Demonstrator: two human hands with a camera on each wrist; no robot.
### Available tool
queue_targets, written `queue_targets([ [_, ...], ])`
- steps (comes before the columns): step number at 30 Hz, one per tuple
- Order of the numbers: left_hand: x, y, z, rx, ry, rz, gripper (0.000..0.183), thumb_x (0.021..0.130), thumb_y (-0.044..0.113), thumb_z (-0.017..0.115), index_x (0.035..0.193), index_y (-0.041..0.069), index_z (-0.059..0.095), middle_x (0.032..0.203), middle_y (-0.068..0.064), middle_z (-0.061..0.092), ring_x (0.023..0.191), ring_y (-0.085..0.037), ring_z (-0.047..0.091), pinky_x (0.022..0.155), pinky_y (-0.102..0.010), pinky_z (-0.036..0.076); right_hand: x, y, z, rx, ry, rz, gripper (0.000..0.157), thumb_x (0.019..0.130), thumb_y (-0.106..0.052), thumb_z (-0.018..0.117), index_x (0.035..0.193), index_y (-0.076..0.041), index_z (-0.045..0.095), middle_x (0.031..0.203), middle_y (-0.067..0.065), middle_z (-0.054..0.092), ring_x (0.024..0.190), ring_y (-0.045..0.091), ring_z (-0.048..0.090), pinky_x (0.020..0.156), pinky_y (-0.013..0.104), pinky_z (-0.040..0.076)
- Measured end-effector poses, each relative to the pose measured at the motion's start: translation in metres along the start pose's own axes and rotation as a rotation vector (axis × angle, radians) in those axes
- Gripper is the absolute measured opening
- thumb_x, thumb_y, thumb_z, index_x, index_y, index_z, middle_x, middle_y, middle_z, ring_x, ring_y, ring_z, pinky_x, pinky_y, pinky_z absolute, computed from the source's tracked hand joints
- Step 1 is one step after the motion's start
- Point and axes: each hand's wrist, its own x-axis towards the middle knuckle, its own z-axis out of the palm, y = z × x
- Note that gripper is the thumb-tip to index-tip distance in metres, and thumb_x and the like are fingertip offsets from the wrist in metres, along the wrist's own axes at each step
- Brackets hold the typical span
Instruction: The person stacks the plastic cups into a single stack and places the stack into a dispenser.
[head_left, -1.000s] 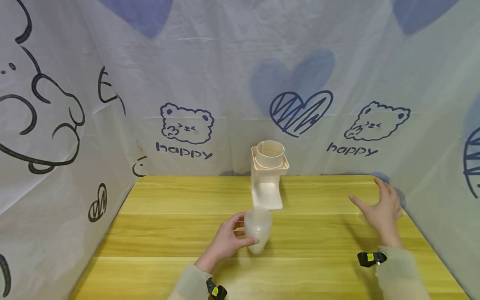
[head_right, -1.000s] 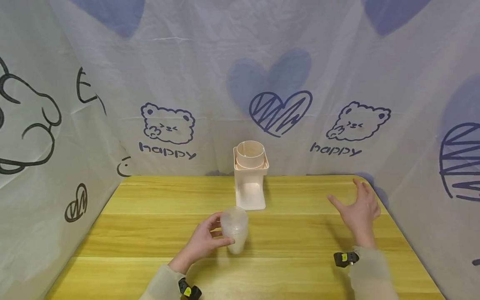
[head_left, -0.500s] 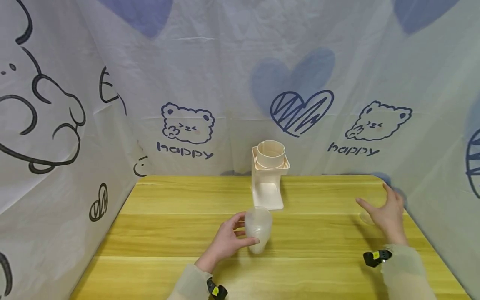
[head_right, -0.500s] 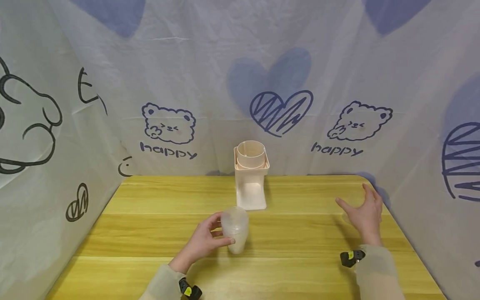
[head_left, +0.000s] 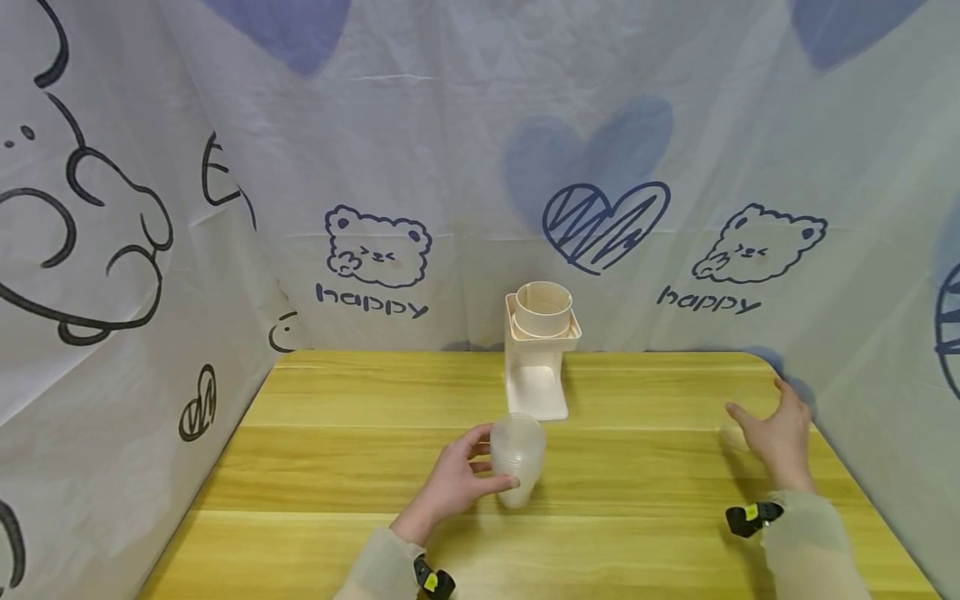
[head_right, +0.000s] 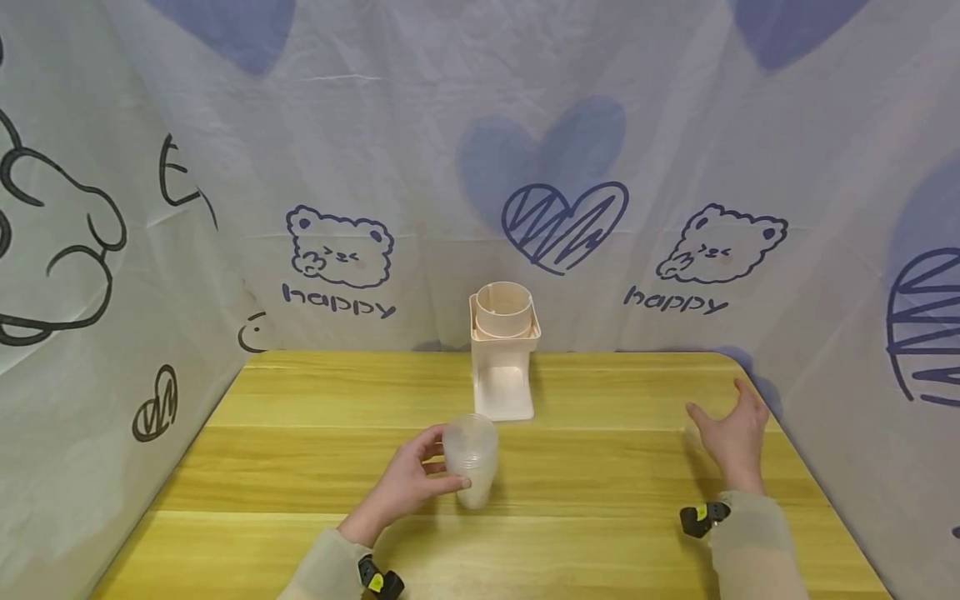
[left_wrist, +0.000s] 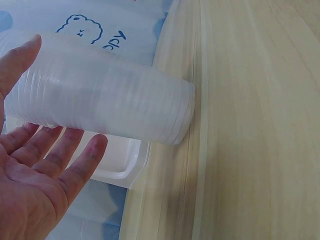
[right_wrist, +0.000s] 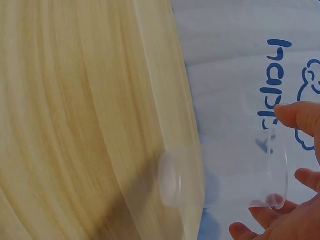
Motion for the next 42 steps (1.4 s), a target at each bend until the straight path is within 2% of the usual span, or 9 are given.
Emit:
queue_targets([
  [4,0.0,-0.001,0.0,-0.005,-0.002,-0.006,0.064,0.079,0.005,0.082,0.135,-0.001,0.051,0.12,-0.018,0.06,0.107,-0.039,0.061,0.093,-0.05,0.051,0.001,0.003,0.001,0.009,0.005,0.027,0.09,0.096,-0.038,0.06,0.155,0.001,0.005,0.149,0.039,0.01,0.133,0.055,0.022,0.103,0.067,0.03],
  [12,0.001,-0.001,0.0,-0.004,-0.003,-0.004,0.064,0.079,0.005,0.082,0.135,-0.001,0.051,0.12,-0.018,0.06,0.107,-0.039,0.061,0.093,-0.05,0.051,0.002,0.008,0.002,0.03,0.006,0.061,0.096,0.094,-0.048,0.058,0.155,0.002,0.003,0.146,0.039,0.017,0.129,0.055,0.031,0.1,0.065,0.036],
  [22,0.0,0.0,0.001,-0.009,-0.005,-0.012,0.065,0.079,0.005,0.082,0.136,-0.001,0.051,0.12,-0.018,0.06,0.108,-0.04,0.06,0.093,-0.05,0.051,0.002,0.011,-0.001,0.116,-0.01,0.144,0.103,0.091,-0.052,0.06,0.155,0.002,0.0,0.151,0.036,0.019,0.133,0.053,0.03,0.103,0.063,0.035],
  [31,-0.001,0.002,0.0,0.001,0.0,-0.005,0.064,0.079,0.005,0.083,0.135,-0.001,0.051,0.119,-0.018,0.06,0.108,-0.04,0.06,0.093,-0.052,0.051,0.002,0.014,-0.001,0.13,-0.032,0.172,0.111,0.088,-0.056,0.064,0.155,0.001,-0.003,0.152,0.036,0.017,0.133,0.054,0.029,0.102,0.063,0.036],
  [42,-0.001,0.002,0.001,-0.004,-0.002,-0.005,0.064,0.079,0.005,0.082,0.135,-0.001,0.051,0.119,-0.018,0.06,0.107,-0.041,0.06,0.093,-0.051,0.051,-0.001,0.017,0.002,0.126,-0.042,0.18,0.108,0.089,-0.054,0.063,0.152,0.008,0.002,0.15,0.038,0.02,0.132,0.052,0.031,0.104,0.062,0.035],
])
